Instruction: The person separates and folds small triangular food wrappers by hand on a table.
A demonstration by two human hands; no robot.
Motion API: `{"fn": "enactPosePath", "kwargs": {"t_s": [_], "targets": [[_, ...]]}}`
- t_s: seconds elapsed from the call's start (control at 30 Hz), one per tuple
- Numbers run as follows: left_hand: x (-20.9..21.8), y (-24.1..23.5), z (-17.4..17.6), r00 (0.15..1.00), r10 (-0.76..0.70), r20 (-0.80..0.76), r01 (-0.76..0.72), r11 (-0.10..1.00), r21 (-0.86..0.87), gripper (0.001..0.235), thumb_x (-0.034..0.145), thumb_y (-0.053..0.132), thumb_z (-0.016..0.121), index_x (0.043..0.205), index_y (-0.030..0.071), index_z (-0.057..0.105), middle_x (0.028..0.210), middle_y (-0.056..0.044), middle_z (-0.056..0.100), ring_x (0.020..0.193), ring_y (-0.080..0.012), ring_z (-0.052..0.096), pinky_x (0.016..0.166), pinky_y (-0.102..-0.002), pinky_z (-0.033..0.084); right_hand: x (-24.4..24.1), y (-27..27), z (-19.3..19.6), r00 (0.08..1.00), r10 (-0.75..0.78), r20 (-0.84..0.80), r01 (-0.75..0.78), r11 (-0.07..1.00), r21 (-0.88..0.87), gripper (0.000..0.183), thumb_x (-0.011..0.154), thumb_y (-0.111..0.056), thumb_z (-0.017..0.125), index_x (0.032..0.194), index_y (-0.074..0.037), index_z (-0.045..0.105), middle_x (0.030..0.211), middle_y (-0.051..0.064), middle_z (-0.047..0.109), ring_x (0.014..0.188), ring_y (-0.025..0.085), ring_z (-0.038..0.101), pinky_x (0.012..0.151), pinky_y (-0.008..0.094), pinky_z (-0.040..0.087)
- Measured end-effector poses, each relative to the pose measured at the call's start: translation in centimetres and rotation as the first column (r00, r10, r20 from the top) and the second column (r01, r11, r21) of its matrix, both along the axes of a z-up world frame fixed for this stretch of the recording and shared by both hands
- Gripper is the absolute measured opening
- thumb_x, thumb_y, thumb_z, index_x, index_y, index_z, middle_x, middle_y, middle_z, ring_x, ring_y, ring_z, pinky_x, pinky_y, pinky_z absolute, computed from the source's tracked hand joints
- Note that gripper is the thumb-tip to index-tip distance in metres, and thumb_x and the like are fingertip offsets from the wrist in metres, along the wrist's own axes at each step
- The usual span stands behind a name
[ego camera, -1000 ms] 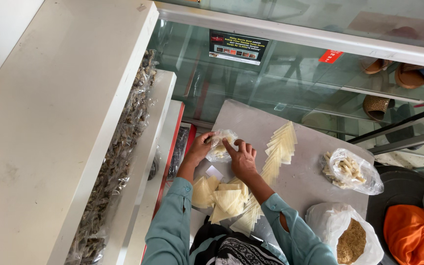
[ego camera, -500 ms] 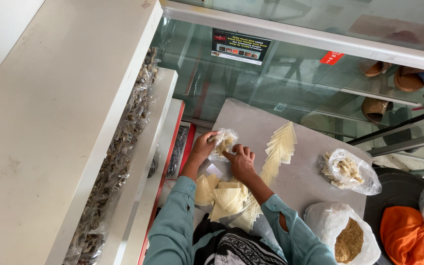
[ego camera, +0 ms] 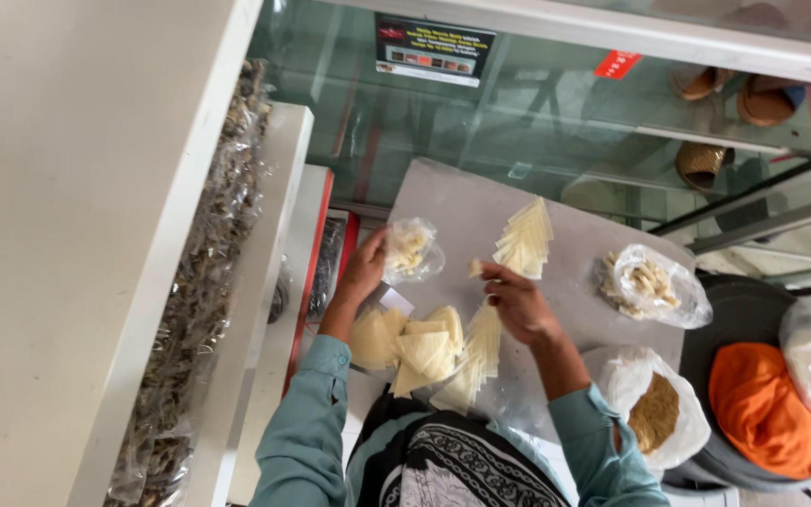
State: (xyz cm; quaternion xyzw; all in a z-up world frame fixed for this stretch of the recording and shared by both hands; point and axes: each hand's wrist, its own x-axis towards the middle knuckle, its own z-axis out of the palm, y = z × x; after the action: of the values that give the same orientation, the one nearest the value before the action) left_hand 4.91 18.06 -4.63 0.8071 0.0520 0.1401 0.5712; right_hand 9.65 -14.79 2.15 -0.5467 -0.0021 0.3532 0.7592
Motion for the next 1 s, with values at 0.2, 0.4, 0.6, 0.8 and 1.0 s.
{"fn": "enactPosePath", "kwargs": {"t_s": [0.2, 0.4, 0.6, 0.8, 1.0], "targets": [[-3.3, -4.1, 6.7, 0.909, 0.320, 0.268, -0.413, 0.781, 0.468, 0.026, 0.088, -0.001, 0.060, 0.114, 0.004, 0.061, 0.112, -0.020, 0.066, 0.109, -0.0385, 0.063, 0.094, -0.050, 0.052, -1.6, -7.3, 1.6, 0.974, -0.204, -0.099, 0.203, 0.979, -0.019, 0.038, 0.100, 0.001, 0.049, 0.135, -0.001, 0.060, 0.108, 0.001, 0.060, 0.089, 0.012, 0.053, 0.079, 0.029, 0.045], [-7.7, -14.2, 8.9, 0.951, -0.297, 0.081, 0.099, 0.543, 0.834, 0.047, 0.086, 0.009, 0.064, 0.133, 0.007, 0.062, 0.147, -0.014, 0.055, 0.135, -0.0292, 0.050, 0.115, -0.055, 0.033, -5.5, -7.7, 0.1, 0.935, -0.157, -0.318, 0.165, 0.986, -0.002, 0.047, 0.101, -0.005, 0.046, 0.147, -0.004, 0.050, 0.087, 0.003, 0.057, 0.065, 0.012, 0.049, 0.055, 0.027, 0.042], [-6.3, -16.9, 6.8, 0.937, -0.225, -0.268, 0.350, 0.608, 0.712, 0.056, 0.088, 0.023, 0.076, 0.138, 0.006, 0.057, 0.151, -0.013, 0.049, 0.143, -0.0328, 0.042, 0.120, -0.058, 0.025, -7.1, -6.3, -0.6, 0.906, -0.105, -0.409, 0.061, 0.991, -0.118, 0.054, 0.103, -0.012, 0.043, 0.156, -0.015, 0.043, 0.075, 0.000, 0.051, 0.050, 0.008, 0.033, 0.042, 0.024, 0.030], [-2.8, -17.6, 6.2, 0.818, -0.194, -0.541, 0.522, 0.646, 0.557, 0.083, 0.072, 0.031, 0.090, 0.143, 0.013, 0.051, 0.152, -0.014, 0.039, 0.142, -0.0341, 0.034, 0.120, -0.058, 0.019, -7.8, -5.2, -2.7, 0.941, -0.091, -0.325, -0.019, 0.947, -0.320, 0.054, 0.104, -0.010, 0.039, 0.157, -0.018, 0.045, 0.070, 0.002, 0.048, 0.049, 0.011, 0.031, 0.041, 0.028, 0.029], [-2.3, -17.5, 6.1, 0.822, -0.180, -0.540, 0.506, 0.664, 0.550, 0.092, 0.064, 0.038, 0.095, 0.145, 0.023, 0.054, 0.147, -0.011, 0.045, 0.139, -0.0317, 0.041, 0.122, -0.056, 0.023, -8.8, -5.2, -5.8, 0.908, 0.312, 0.279, 0.009, 0.651, -0.759, 0.059, 0.102, -0.011, 0.047, 0.158, -0.026, 0.050, 0.085, 0.014, 0.063, 0.071, 0.022, 0.059, 0.065, 0.037, 0.050]]}}
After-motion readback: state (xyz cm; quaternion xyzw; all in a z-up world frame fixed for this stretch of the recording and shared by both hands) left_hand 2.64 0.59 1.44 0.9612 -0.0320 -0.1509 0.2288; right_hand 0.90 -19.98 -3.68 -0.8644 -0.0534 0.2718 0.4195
